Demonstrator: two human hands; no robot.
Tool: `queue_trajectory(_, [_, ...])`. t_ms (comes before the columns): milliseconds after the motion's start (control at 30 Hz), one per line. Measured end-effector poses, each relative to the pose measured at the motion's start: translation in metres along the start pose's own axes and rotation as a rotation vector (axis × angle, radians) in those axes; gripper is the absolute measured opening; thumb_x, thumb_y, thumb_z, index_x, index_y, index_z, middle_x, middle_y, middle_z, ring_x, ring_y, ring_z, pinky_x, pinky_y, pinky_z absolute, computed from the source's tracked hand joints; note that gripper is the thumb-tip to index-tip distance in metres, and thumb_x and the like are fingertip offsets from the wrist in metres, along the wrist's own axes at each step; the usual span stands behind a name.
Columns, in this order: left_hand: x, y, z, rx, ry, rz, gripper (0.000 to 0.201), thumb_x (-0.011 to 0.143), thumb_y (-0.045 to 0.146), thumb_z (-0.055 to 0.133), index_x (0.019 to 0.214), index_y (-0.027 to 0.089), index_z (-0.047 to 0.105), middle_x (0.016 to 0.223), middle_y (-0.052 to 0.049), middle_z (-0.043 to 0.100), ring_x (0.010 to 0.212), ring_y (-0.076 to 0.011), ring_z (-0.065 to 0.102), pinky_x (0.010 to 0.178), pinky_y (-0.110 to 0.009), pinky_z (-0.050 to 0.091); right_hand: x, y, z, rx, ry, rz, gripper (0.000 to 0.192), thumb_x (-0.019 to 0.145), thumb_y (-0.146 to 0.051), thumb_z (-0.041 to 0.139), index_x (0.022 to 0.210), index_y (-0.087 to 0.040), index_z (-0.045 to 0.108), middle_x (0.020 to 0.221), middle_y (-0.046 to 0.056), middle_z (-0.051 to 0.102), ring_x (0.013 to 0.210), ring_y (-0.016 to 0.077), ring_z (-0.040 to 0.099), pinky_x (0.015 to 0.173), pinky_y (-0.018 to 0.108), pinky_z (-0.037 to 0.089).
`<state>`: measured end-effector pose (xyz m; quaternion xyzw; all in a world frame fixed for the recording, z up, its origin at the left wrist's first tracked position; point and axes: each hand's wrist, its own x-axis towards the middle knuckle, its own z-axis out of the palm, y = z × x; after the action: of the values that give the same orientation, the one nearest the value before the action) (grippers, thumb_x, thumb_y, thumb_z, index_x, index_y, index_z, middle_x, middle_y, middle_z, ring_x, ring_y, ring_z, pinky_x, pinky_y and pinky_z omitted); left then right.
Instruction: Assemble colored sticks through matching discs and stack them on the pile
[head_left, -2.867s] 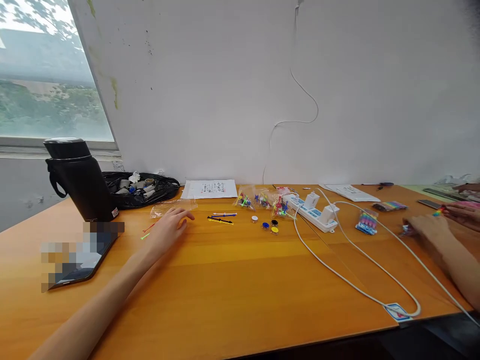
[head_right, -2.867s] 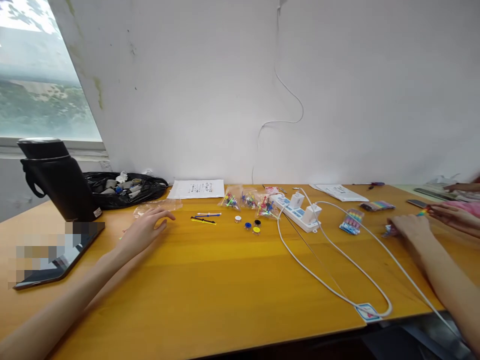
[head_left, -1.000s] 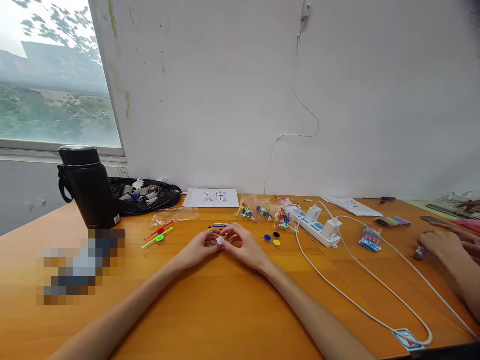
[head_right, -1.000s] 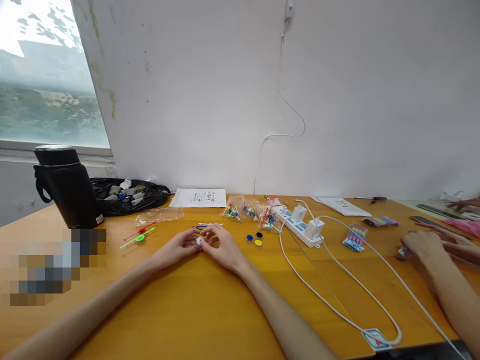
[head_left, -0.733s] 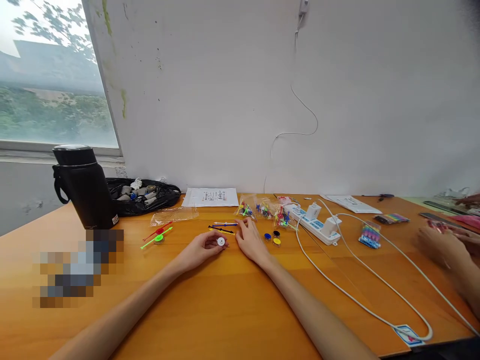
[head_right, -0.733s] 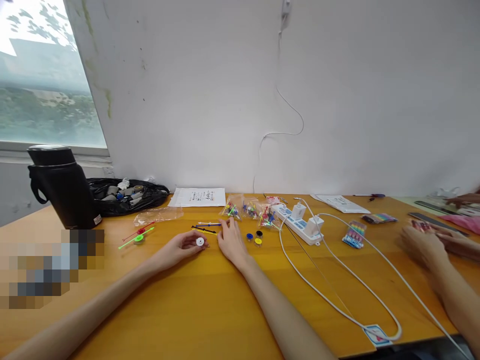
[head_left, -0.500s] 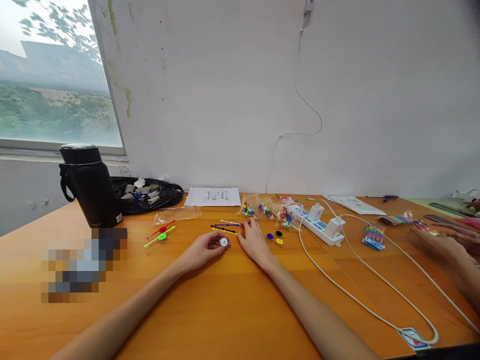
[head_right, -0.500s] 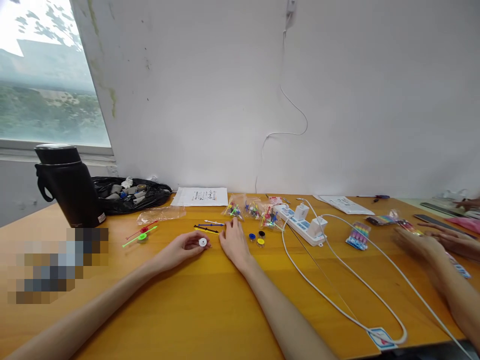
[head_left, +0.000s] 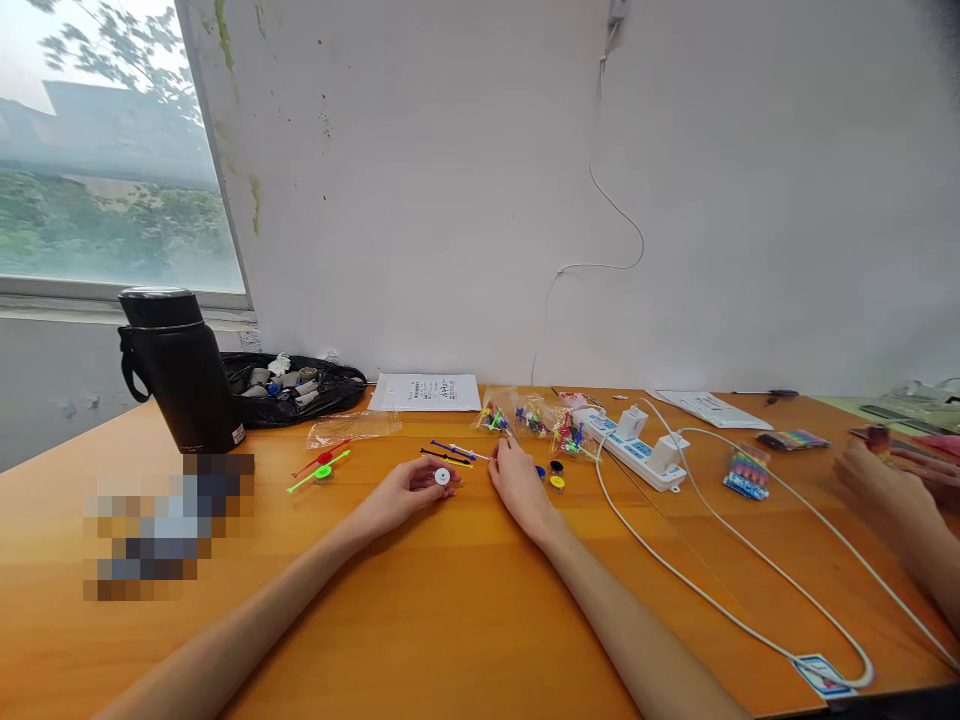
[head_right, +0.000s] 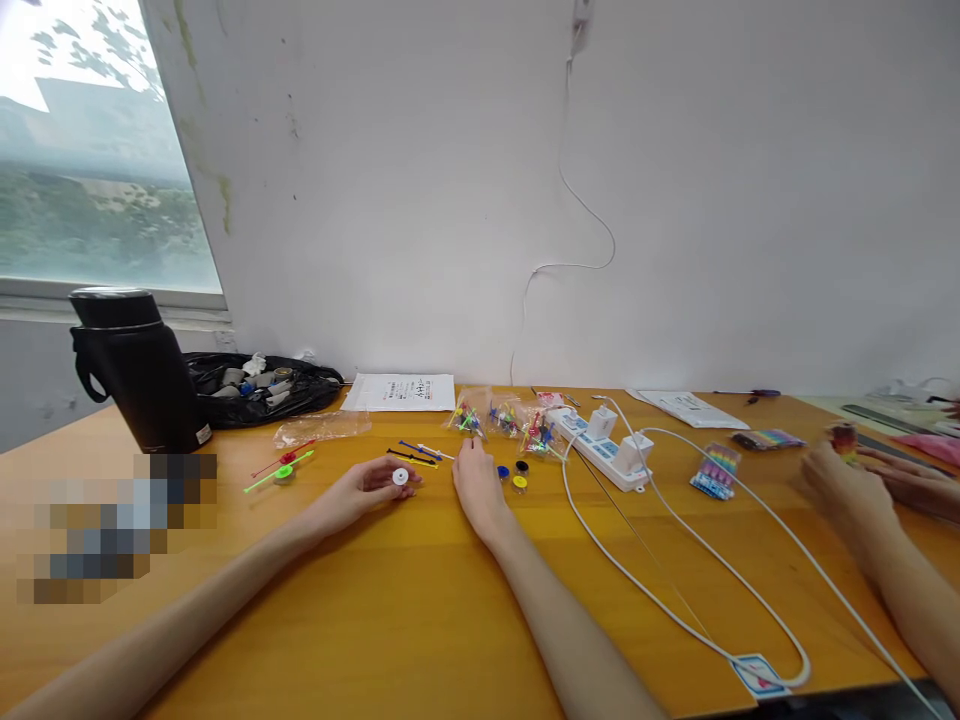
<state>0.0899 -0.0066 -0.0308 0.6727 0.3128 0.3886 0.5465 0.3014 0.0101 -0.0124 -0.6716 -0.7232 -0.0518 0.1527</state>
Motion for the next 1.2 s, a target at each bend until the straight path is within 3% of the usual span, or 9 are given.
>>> queue_trajectory(400, [-0.001,0.000,-0.002,-0.122,0.027,-0.048,0.042,0.079,0.042,0.076,0.110,0.016,0.066,0.126,-0.016,0.068,0.105,-0.0233,0.069,0.104,-0.041,0.047,-0.002,0.009,0.001,0.089,0.030,-0.018,0.015,0.094,-0.008,0.047,0.100,-0.011,0.060,0.098,0.019,0.069,0.088,0.0269,0.068,0.074,0.032,0.045])
queue_trajectory(467, [-0.002,0.002,-0.002,-0.177,0.048,-0.077,0.045,0.078,0.041,0.078,0.112,0.015,0.065,0.127,-0.017,0.067,0.106,-0.0241,0.069,0.105,-0.043,0.046,0.000,0.009,0.002,0.250,0.092,-0.013,0.012,0.093,-0.011,0.048,0.097,-0.014,0.059,0.092,0.015,0.070,0.082,0.0250,0.068,0.072,0.032,0.046])
queue_trajectory(533, [-0.003,0.003,-0.002,-0.233,0.070,-0.097,0.046,0.077,0.040,0.079,0.113,0.016,0.064,0.127,-0.017,0.067,0.107,-0.0248,0.069,0.107,-0.044,0.046,0.002,0.008,0.004,0.568,0.126,-0.017,0.006,0.094,-0.019,0.051,0.093,-0.017,0.057,0.087,0.010,0.070,0.074,0.0212,0.068,0.069,0.030,0.047])
queue_trajectory(633, [-0.003,0.002,-0.003,-0.314,0.104,-0.085,0.046,0.079,0.040,0.078,0.116,0.016,0.063,0.129,-0.016,0.066,0.110,-0.0254,0.068,0.109,-0.045,0.045,0.005,0.004,0.007,1.099,0.063,-0.040,0.018,0.089,-0.036,0.060,0.083,-0.019,0.055,0.081,0.006,0.070,0.070,0.0181,0.067,0.067,0.029,0.050])
queue_trajectory(733, [-0.004,0.001,-0.006,-0.367,0.133,-0.072,0.045,0.082,0.039,0.075,0.119,0.016,0.062,0.133,-0.016,0.064,0.112,-0.0250,0.067,0.111,-0.045,0.044,0.003,-0.001,0.009,1.326,-0.002,-0.047,0.030,0.077,-0.043,0.073,0.079,-0.018,0.059,0.077,0.005,0.070,0.075,0.0181,0.066,0.074,0.030,0.051])
queue_trajectory(900, [-0.007,0.006,-0.006,-0.383,0.188,-0.106,0.046,0.082,0.035,0.075,0.122,0.016,0.062,0.123,-0.015,0.070,0.111,-0.0255,0.068,0.109,-0.043,0.047,-0.007,-0.010,0.003,1.405,-0.134,-0.045,0.033,0.067,-0.042,0.082,0.078,-0.017,0.065,0.081,0.004,0.071,0.079,0.0173,0.066,0.079,0.030,0.051])
queue_trajectory(1067, [-0.008,0.008,-0.005,-0.388,0.175,-0.102,0.044,0.084,0.032,0.073,0.124,0.019,0.062,0.120,-0.012,0.072,0.112,-0.0247,0.068,0.107,-0.041,0.048,-0.013,-0.016,-0.001,1.385,-0.203,-0.051,0.040,0.069,-0.041,0.081,0.101,-0.019,0.072,0.087,0.005,0.074,0.085,0.0198,0.069,0.084,0.033,0.052])
queue_trajectory(1200, [-0.008,0.008,-0.005,-0.390,0.189,-0.093,0.047,0.081,0.034,0.075,0.124,0.018,0.062,0.122,-0.013,0.070,0.112,-0.0257,0.068,0.108,-0.043,0.048,-0.013,-0.016,0.002,1.391,-0.202,-0.043,0.033,0.068,-0.042,0.081,0.087,-0.017,0.074,0.090,0.007,0.076,0.086,0.0208,0.069,0.085,0.034,0.052])
